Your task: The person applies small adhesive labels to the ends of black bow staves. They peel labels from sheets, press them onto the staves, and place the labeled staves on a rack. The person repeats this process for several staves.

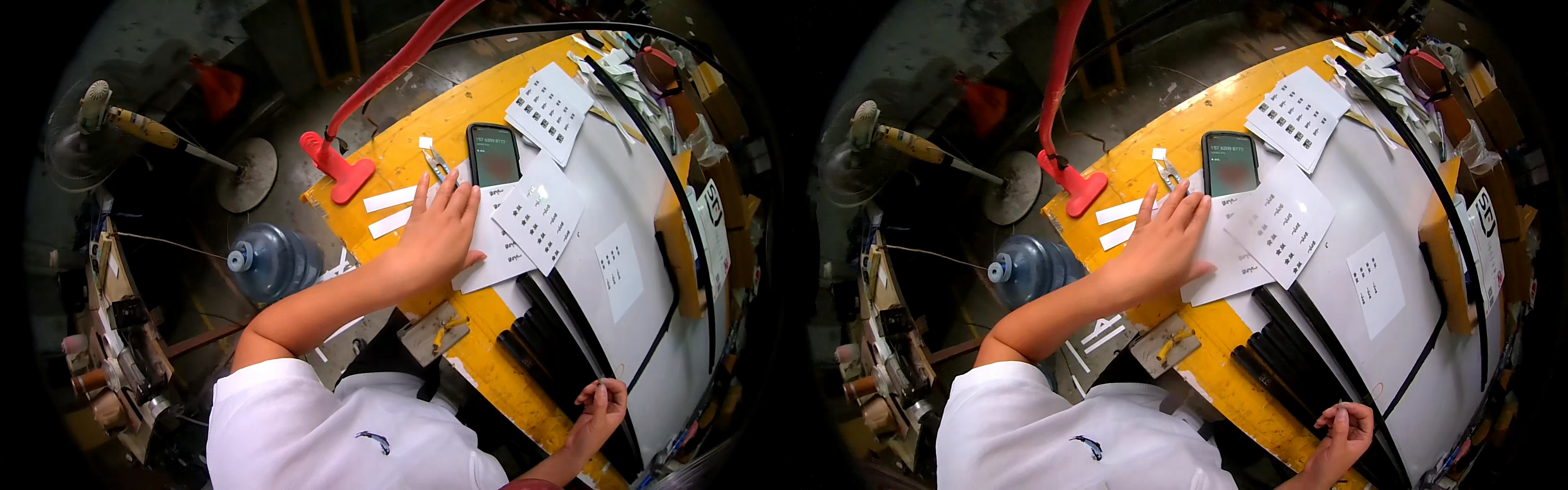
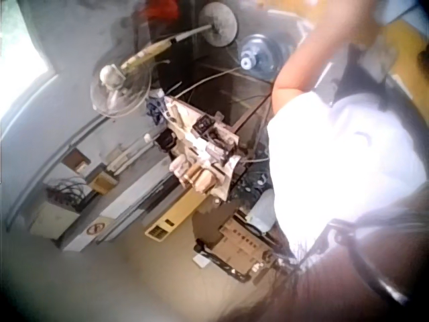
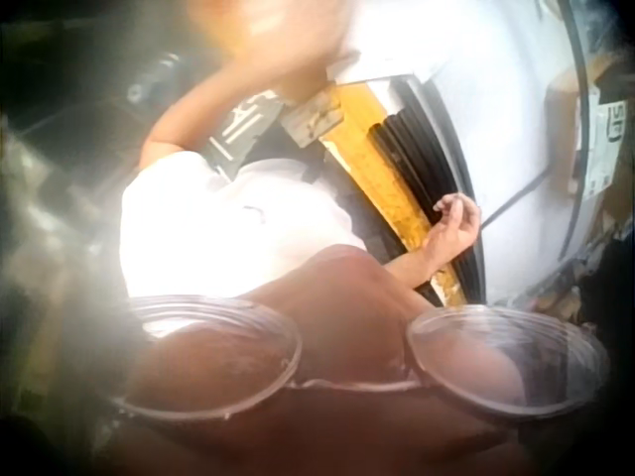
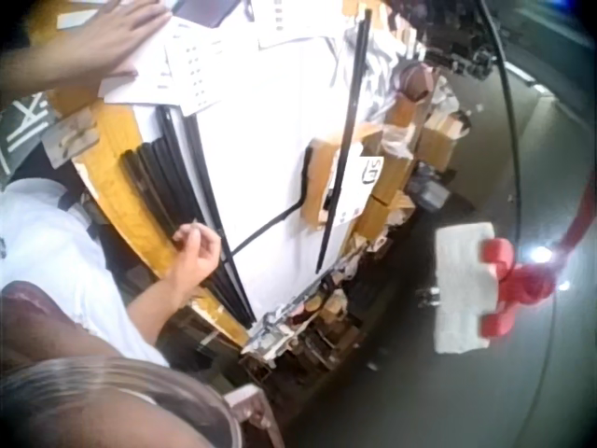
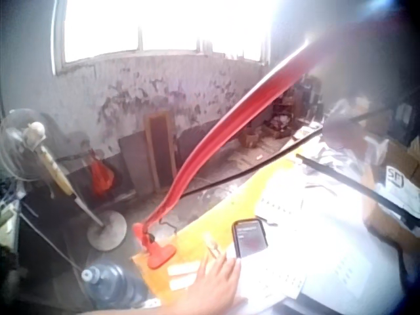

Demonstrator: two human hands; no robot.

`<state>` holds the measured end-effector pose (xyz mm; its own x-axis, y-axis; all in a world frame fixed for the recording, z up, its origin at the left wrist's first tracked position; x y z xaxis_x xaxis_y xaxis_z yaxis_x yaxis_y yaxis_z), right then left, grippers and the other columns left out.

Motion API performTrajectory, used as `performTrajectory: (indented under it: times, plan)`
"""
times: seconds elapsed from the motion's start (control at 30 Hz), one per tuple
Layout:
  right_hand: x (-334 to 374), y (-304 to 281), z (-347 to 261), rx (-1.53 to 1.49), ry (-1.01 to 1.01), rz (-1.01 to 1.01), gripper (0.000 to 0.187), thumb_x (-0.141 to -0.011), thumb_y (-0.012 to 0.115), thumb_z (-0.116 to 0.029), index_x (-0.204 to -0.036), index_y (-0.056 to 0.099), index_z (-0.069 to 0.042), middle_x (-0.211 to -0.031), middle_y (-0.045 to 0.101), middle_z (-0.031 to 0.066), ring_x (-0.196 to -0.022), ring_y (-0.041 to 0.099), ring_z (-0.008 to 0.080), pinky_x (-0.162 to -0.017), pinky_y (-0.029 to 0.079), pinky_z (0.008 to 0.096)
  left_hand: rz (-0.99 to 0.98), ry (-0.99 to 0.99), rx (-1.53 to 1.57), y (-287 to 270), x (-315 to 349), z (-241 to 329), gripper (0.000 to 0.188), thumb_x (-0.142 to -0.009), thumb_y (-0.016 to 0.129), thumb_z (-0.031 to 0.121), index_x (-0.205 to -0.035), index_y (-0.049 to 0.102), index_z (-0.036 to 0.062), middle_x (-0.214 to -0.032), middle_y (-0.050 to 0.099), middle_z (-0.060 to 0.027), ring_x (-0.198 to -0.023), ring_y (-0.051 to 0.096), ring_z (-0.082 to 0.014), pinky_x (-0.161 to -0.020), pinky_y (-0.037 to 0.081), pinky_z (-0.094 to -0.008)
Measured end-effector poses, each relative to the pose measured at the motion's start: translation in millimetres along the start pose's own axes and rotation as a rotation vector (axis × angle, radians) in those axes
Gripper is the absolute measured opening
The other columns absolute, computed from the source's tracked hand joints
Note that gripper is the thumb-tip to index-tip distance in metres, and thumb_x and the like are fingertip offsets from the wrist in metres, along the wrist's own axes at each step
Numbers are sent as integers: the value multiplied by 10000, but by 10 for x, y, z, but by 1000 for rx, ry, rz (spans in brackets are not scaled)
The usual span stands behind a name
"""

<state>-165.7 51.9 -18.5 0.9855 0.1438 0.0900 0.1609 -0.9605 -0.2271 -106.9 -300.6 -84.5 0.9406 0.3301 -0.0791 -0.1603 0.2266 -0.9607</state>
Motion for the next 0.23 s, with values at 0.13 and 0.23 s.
performTrajectory:
  times: [0.13, 0.23]
  plan:
    - [-7, 81, -14, -3, -4, -16, 73, -906, 574, -76, -964, 552, -39, -768, 566, 62, -638, 530, 114, -565, 451, 244, 0, 16, 16, -35, 10, -9, 854, -808, 664, 460, -1411, 322, -40, -1428, 359, -171, -1414, 220, -317, -1150, 93, -526]
    - [-6, 102, -2, -11, -5, -30, 88, -906, 581, -86, -974, 554, -37, -774, 568, 65, -648, 534, 121, -567, 452, 247, -16, 19, 12, -81, 11, -23, 864, -804, 672, 456, -1420, 315, -32, -1431, 359, -164, -1419, 213, -310, -1151, 87, -524]
Point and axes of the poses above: each hand's wrist, its own x-axis away from the middle knuckle, its own y-axis out of the palm, z = x × y, the point moved 5 cm from there along -x, towards the middle knuckle
